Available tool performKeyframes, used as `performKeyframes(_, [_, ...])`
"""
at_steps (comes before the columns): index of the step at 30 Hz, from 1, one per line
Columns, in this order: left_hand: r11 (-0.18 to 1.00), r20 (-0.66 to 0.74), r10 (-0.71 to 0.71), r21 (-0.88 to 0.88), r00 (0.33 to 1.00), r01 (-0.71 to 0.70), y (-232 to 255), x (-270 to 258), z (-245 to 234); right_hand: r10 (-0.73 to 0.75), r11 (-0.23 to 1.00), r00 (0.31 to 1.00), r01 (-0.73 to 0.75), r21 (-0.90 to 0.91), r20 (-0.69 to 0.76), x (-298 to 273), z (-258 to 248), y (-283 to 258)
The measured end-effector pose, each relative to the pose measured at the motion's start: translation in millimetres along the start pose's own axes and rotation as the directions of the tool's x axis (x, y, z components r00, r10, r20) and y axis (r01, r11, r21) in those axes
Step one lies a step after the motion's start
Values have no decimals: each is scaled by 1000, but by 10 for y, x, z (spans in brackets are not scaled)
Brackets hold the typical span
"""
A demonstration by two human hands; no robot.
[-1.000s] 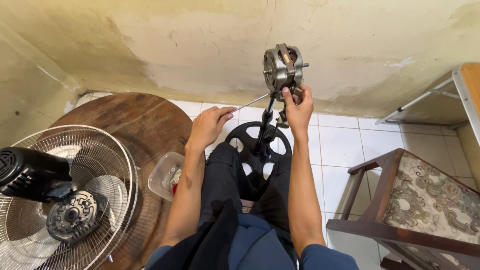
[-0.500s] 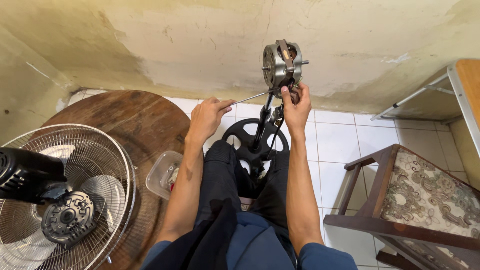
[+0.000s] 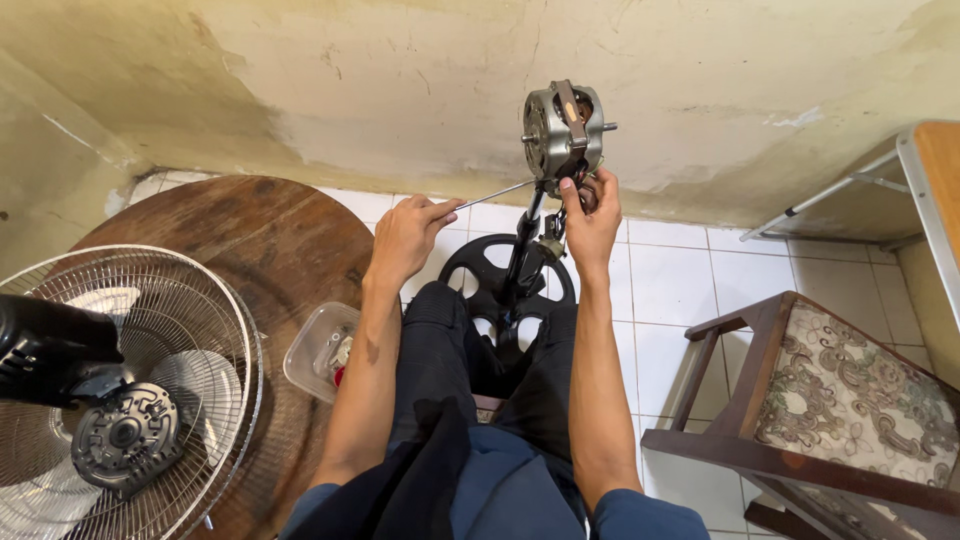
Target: The person sits on the floor and uses a screwdriver to adjust screws on a disassembled fan motor. They repeatedly tighten and loosen screws on the motor housing and later attach a black plastic component to the motor shaft.
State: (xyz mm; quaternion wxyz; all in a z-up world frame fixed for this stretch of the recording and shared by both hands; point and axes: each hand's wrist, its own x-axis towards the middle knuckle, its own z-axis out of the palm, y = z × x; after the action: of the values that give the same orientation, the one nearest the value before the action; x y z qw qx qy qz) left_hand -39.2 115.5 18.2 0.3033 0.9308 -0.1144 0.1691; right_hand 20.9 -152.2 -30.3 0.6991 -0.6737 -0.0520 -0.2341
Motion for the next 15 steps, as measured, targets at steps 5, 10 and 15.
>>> performKeyframes(5, [1000,6,31,-7,1000,-31,-12,7,11,33,998,999,-34,50,12,-3,1,-14])
performKeyframes(10, [999,20,11,-43,1000,-10,-42,3,-21,34,999,999,-34,42,22,-26,-9,-34])
performKeyframes(15, [998,43,-11,-58,999,13,-35,22,-11,10,998,999,-12,54,41,-27,-9,-39])
